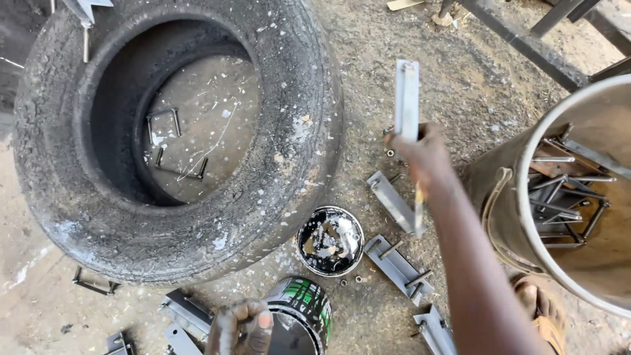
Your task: The person is painting small L-shaped metal brackets using a paintbrush and grey paint from a small can.
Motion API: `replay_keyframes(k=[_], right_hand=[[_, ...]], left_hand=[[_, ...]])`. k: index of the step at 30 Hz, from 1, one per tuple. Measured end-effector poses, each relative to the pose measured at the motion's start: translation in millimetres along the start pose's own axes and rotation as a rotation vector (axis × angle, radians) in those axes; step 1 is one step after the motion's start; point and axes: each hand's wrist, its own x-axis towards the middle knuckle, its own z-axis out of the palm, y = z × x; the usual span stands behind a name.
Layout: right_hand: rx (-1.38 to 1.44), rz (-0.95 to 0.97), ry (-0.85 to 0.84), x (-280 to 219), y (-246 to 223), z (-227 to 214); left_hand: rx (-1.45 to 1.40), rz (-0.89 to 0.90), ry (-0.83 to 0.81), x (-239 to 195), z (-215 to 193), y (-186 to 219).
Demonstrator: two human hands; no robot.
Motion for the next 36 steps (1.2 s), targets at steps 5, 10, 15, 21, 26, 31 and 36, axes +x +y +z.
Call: replay_keyframes(k=[5, 10, 15, 21, 26, 31, 36], right_hand=[[0.019, -0.281, -0.306, -124, -13, 15], [-0.475, -0.258, -0.549, -194, -20, 45], [-0.396, -0.428, -0.461, -123, -12, 37], [-0.707, -0.309, 0.139, 113, 56, 37], [-1.039, -0.172, 0.097, 146, 82, 40], [-1.027, -0.282, 0.163, 114, 76, 30], [-0.399, -0.437, -0.027, 52, 8, 25]], left_hand=[[-0.617, -0.021, -0.251, 16, -7, 58], [-0.814, -0.215, -0.001, 26, -14, 87], [-0.48, -0.526, 0.07, 48, -51, 79], [-0.093, -0.177, -0.032, 19, -53, 0], [-0.042, -0.361, -0.063, 11, -61, 4], [-0.081, -0.668, -0.144, -6, -79, 56], [-0.937, -0.601, -0.17, -14, -133, 178]])
